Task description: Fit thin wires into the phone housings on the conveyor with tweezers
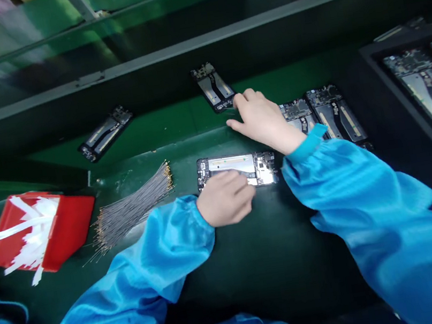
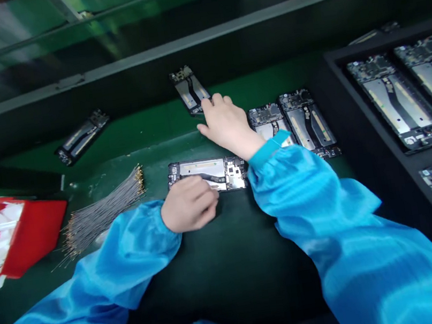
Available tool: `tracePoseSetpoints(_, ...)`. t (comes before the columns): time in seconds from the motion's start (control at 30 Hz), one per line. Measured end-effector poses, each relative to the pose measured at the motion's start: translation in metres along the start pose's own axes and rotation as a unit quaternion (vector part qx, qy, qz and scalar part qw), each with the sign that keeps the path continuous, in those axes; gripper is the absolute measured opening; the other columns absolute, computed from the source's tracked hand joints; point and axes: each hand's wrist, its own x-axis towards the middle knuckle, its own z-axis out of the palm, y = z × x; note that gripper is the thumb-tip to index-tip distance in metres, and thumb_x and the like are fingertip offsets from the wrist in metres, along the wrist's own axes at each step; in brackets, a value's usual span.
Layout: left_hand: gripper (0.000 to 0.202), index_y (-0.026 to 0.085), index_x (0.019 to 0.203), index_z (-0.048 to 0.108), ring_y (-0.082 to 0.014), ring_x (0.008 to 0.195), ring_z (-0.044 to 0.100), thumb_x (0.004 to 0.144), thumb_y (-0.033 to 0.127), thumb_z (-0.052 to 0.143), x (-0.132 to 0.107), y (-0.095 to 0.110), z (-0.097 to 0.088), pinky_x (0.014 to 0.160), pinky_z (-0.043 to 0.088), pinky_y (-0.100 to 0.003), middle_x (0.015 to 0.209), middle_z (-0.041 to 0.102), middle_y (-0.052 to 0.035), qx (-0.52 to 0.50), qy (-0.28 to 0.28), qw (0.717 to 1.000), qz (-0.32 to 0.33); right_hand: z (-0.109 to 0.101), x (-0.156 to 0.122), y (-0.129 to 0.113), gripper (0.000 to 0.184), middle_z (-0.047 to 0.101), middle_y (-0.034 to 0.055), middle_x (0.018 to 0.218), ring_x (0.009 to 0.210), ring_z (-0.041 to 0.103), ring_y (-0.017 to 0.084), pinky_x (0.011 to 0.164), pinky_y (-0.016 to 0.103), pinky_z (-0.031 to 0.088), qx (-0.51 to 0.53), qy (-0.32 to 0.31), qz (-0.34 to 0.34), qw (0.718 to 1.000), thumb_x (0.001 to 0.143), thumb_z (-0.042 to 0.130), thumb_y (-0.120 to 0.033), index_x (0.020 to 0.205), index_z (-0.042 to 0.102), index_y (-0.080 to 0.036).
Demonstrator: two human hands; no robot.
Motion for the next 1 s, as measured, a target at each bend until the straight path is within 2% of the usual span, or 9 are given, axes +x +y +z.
tracePoseSetpoints(0.07, 0.018, 0.017, 0.082, 0.055, -0.015, 0.067, 0.046, 0.083, 0.024, 0.039, 0.0, 0.013, 0.002, 0.058, 0.036, -0.028, 0.07, 0.051, -0.0027, 0.019, -0.013, 0.999, 0.047, 0.012, 0.021, -0.004, 0.053, 0.047, 0.0191, 0.108, 0.103, 0.042, 0.033, 0.071, 0.038, 0.041, -0.031, 0.006, 0.054, 0.998, 0.077, 0.05, -0.046, 0.111, 0.045, -0.006)
tracePoseSetpoints(0.13, 0.02, 0.016, 0.094, 0.054, -0.0159, 0.069, 0.047, 0.083, 0.025, 0.04, 0.0, 0.024, 0.006, 0.057, 0.036, -0.028, 0.074, 0.051, -0.0035, 0.022, -0.037, 0.998, 0.055, 0.022, 0.037, -0.006, 0.062, 0.049, 0.0213, 0.107, 0.105, 0.041, 0.035, 0.071, 0.038, 0.041, -0.044, 0.005, 0.089, 0.995, 0.074, 0.051, -0.053, 0.11, 0.045, -0.004)
tracePoseSetpoints(0.3, 0.029, 0.012, 0.108, 0.049, -0.0189, 0.079, 0.049, 0.083, 0.025, 0.04, 0.003, 0.031, 0.016, 0.061, 0.042, -0.03, 0.085, 0.052, -0.0067, 0.027, -0.05, 0.998, -0.023, 0.028, 0.057, -0.001, 0.054, 0.054, 0.0173, 0.101, 0.098, 0.045, 0.031, 0.066, 0.035, 0.041, -0.053, 0.052, 0.115, 0.991, 0.072, 0.054, -0.048, 0.11, 0.044, -0.011)
tracePoseSetpoints(0.4, 0.031, 0.014, 0.112, 0.047, -0.0192, 0.079, 0.049, 0.085, 0.026, 0.037, 0.007, 0.019, 0.018, 0.064, 0.043, -0.031, 0.087, 0.052, -0.007, 0.039, -0.06, 0.996, -0.061, 0.026, 0.061, 0.006, 0.055, 0.053, 0.0156, 0.101, 0.095, 0.046, 0.029, 0.065, 0.034, 0.041, -0.05, 0.061, 0.137, 0.987, 0.067, 0.056, -0.046, 0.11, 0.044, -0.014)
tracePoseSetpoints(0.53, 0.033, 0.017, 0.114, 0.047, -0.0208, 0.083, 0.048, 0.085, 0.031, 0.039, 0.02, -0.011, 0.015, 0.07, 0.043, -0.033, 0.089, 0.05, -0.0077, 0.081, -0.06, 0.984, -0.145, 0.022, 0.062, 0.018, 0.056, 0.051, 0.0162, 0.103, 0.096, 0.045, 0.03, 0.066, 0.035, 0.041, -0.054, 0.055, 0.166, 0.983, 0.065, 0.055, -0.049, 0.109, 0.044, -0.015)
tracePoseSetpoints(0.67, 0.041, 0.018, 0.119, 0.046, -0.0257, 0.097, 0.044, 0.083, 0.037, 0.045, 0.035, -0.041, 0.014, 0.08, 0.039, -0.038, 0.104, 0.048, -0.0114, 0.12, -0.034, 0.957, -0.262, 0.01, 0.058, 0.029, 0.062, 0.051, 0.0177, 0.105, 0.098, 0.044, 0.031, 0.068, 0.037, 0.041, -0.068, 0.058, 0.177, 0.98, 0.065, 0.053, -0.051, 0.113, 0.042, -0.013)
tracePoseSetpoints(0.77, 0.045, 0.019, 0.12, 0.046, -0.029, 0.109, 0.038, 0.082, 0.042, 0.048, 0.039, -0.054, 0.013, 0.089, 0.034, -0.044, 0.116, 0.045, -0.0135, 0.123, -0.022, 0.939, -0.32, 0.002, 0.05, 0.033, 0.062, 0.052, 0.0172, 0.103, 0.097, 0.045, 0.031, 0.068, 0.037, 0.04, -0.074, 0.066, 0.17, 0.981, 0.065, 0.051, -0.052, 0.112, 0.043, -0.013)
tracePoseSetpoints(0.87, 0.045, 0.018, 0.12, 0.047, -0.0289, 0.11, 0.039, 0.081, 0.042, 0.049, 0.03, -0.058, 0.002, 0.091, 0.032, -0.045, 0.117, 0.046, -0.0137, 0.112, -0.032, 0.937, -0.33, -0.001, 0.035, 0.034, 0.059, 0.052, 0.017, 0.101, 0.096, 0.045, 0.031, 0.066, 0.037, 0.04, -0.085, 0.063, 0.157, 0.982, 0.067, 0.05, -0.052, 0.111, 0.045, -0.013)
tracePoseSetpoints(1.0, 0.042, 0.018, 0.118, 0.048, -0.0275, 0.11, 0.041, 0.082, 0.038, 0.05, -0.009, -0.063, -0.028, 0.092, 0.034, -0.044, 0.117, 0.047, -0.0121, 0.116, -0.022, 0.94, -0.321, 0.003, 0.014, 0.029, 0.055, 0.052, 0.0185, 0.098, 0.093, 0.045, 0.032, 0.062, 0.035, 0.038, -0.103, 0.034, 0.153, 0.982, 0.069, 0.047, -0.053, 0.108, 0.049, -0.013)
